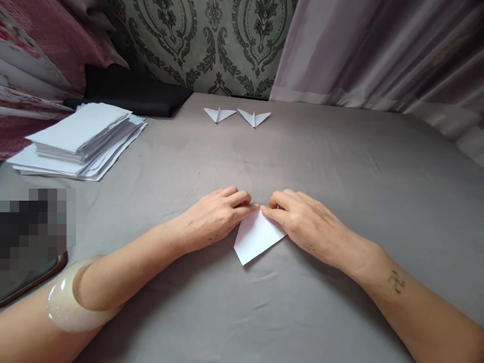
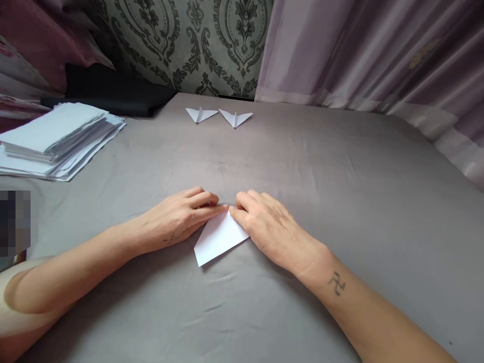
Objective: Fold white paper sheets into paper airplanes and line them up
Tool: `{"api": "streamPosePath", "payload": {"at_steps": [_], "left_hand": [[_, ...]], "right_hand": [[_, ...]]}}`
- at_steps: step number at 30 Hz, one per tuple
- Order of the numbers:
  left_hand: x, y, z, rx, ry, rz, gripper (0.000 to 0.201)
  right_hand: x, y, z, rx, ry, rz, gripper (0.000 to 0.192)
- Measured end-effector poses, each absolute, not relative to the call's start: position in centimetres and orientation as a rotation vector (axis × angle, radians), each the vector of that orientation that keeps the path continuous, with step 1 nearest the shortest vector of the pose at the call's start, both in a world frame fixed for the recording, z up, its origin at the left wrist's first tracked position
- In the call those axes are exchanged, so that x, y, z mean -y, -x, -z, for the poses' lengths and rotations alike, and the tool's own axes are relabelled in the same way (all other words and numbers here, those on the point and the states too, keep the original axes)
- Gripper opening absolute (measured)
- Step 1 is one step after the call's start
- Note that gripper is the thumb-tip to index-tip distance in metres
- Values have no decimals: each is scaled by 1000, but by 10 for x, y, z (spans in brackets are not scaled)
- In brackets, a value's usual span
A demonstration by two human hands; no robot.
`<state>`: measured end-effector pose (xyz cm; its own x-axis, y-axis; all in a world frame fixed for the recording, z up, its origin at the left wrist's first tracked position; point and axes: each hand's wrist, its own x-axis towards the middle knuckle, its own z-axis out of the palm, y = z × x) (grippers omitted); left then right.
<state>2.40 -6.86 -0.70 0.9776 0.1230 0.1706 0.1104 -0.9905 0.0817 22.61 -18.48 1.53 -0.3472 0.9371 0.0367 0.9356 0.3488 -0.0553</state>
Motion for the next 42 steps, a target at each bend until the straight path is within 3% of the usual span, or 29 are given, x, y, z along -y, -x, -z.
{"api": "streamPosePath", "payload": {"at_steps": [16,30,36,42], "left_hand": [[66,-23,9,-169,-3033,-287,40],[64,-45,-2,-569,-2505,-187,37],[58,-64,-6,-663,-2210,-75,29],[67,-59,-2,-692,-2210,-186,24]], "right_hand": [[208,-232,-14,2516,1830,171,30],[237,-255,-18,2234,2024,-159,30],[236,-259,-15,2069,1983,-221,32],[228,-267,3,1672,1878,-296,33]]}}
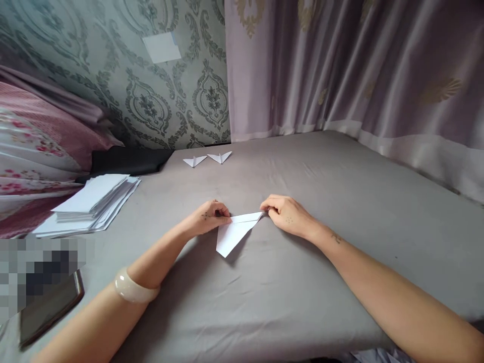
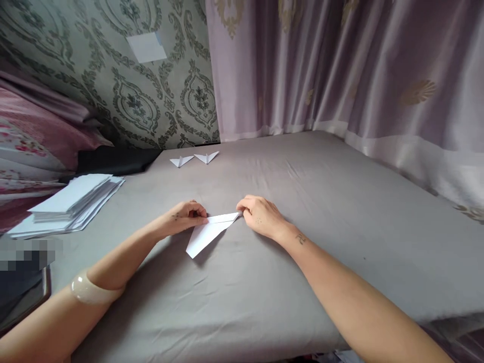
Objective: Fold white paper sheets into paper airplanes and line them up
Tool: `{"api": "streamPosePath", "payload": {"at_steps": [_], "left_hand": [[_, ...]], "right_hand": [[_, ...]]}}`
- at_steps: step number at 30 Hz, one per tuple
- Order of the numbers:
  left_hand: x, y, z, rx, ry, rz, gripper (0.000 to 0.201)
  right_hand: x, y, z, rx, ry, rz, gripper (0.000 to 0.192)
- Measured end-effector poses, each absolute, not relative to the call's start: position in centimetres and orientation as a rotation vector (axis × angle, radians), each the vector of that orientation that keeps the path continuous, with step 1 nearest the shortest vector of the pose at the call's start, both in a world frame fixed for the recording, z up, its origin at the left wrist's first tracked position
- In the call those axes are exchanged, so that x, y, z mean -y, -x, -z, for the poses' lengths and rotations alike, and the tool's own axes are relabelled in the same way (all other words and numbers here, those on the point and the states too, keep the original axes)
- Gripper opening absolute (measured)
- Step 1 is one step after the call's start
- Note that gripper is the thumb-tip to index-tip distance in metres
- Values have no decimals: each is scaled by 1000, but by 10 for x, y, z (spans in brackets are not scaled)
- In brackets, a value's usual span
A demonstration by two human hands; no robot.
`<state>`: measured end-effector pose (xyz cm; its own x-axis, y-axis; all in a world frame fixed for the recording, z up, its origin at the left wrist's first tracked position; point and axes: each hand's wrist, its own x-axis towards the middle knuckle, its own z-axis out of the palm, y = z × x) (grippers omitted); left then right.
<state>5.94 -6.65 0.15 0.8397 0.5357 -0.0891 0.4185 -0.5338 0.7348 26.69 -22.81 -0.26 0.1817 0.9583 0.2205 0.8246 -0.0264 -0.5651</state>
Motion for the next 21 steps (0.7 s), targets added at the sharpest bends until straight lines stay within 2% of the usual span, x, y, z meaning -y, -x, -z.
{"api": "streamPosePath", "payload": {"at_steps": [3,6,8,10,12,16,21], "left_hand": [[77,-57,0,-785,-2040,-233,25],[95,-57,-3,-842,-1639,-382,29],[108,-60,-6,-824,-1398,-522,32],[120,-64,-8,-789,-1249,-609,36],[130,-68,-9,-745,-1178,-616,40],[141,-71,-6,-686,-1142,-556,38],[143,-69,-6,-627,-1187,-425,35]], "right_hand": [[222,-268,4,1303,1793,-423,28],[220,-268,-3,908,1643,-689,21],[221,-266,-9,768,1515,-874,28],[223,-264,-14,743,1406,-1043,41],[225,-260,-16,800,1318,-1195,46],[227,-252,-15,870,1255,-1359,42],[228,-248,-15,765,1335,-1384,38]]}}
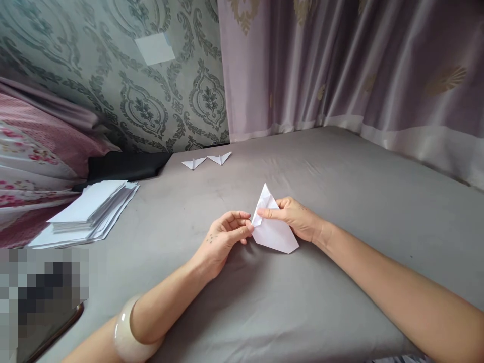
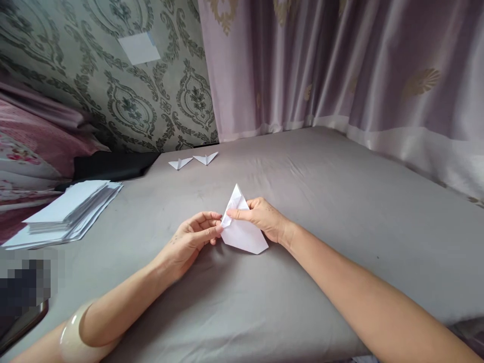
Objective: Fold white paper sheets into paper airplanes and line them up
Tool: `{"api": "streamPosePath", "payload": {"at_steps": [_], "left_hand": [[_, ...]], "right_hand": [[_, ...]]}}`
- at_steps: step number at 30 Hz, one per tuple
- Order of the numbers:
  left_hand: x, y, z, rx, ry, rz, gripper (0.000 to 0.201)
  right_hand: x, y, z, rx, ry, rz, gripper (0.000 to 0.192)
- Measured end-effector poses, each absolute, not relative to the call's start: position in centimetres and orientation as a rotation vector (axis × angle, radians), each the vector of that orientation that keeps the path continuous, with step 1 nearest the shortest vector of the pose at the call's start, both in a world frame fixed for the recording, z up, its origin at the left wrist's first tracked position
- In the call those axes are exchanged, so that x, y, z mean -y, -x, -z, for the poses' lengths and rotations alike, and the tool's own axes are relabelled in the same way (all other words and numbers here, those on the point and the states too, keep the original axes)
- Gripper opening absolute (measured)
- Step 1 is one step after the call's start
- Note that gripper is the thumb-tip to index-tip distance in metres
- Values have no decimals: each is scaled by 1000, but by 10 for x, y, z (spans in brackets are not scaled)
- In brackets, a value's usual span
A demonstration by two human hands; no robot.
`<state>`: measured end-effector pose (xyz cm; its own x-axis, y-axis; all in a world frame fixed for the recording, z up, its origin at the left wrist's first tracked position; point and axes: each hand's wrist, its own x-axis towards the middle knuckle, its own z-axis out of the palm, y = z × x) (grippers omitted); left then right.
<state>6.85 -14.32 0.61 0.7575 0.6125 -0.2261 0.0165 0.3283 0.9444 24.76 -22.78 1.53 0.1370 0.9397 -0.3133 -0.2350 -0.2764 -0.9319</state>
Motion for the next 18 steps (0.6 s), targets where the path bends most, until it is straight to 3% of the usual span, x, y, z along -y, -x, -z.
{"api": "streamPosePath", "payload": {"at_steps": [13,15,18], "left_hand": [[143,-68,-12,-698,-1372,-251,27],[143,-69,-11,-734,-1320,-292,28],[138,-70,-10,-795,-1153,-410,30]], "right_hand": [[232,-248,-26,901,1456,-1386,36],[232,-247,-28,970,1527,-1212,38],[234,-244,-29,1163,1650,-441,35]]}}
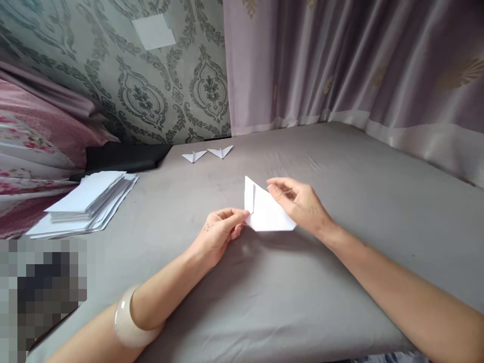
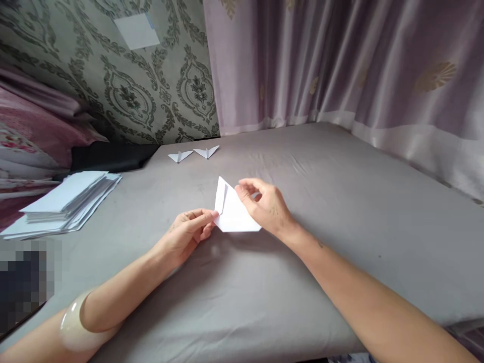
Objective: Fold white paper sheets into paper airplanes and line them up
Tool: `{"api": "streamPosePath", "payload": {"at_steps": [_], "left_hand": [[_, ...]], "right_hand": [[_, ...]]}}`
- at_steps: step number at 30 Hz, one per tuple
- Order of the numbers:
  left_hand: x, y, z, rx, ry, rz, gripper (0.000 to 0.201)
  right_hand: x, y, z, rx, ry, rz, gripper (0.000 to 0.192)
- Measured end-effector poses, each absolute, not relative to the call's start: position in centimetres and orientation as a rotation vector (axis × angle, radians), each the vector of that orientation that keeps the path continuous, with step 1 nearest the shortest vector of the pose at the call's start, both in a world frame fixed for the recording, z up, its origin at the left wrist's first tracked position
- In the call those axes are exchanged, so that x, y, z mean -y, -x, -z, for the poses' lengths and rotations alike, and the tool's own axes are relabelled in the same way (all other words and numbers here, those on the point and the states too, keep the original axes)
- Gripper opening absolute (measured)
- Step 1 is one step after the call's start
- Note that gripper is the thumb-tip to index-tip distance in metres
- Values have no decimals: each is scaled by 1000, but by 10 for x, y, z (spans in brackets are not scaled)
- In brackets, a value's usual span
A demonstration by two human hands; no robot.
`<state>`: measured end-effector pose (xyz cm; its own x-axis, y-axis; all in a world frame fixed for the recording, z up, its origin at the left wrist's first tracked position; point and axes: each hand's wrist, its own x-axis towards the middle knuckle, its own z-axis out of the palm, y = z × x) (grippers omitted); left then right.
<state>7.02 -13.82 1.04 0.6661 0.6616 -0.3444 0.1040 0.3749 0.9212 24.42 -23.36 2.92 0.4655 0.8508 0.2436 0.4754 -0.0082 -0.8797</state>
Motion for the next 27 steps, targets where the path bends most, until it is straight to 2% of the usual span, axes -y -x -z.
{"api": "streamPosePath", "payload": {"at_steps": [2,3,5,8,18,23,27], "left_hand": [[134,-70,-10,-810,-1069,-469,31],[132,-70,-9,-810,-1046,-487,31],[128,-69,-8,-793,-1025,-503,31],[125,-68,-6,-749,-1035,-489,32],[99,-61,-2,-899,-1038,-540,28],[86,-59,3,-974,-1110,-497,26],[77,-53,-3,-1104,-1528,-374,21]], "right_hand": [[236,-241,-28,1360,1650,102,33],[237,-239,-27,1490,1634,276,34],[239,-235,-23,1766,1607,431,37],[235,-229,-14,2003,1624,507,33],[195,-218,-5,2213,1611,877,35],[178,-212,0,2287,1576,890,33],[171,-212,7,2369,1590,834,30]]}}
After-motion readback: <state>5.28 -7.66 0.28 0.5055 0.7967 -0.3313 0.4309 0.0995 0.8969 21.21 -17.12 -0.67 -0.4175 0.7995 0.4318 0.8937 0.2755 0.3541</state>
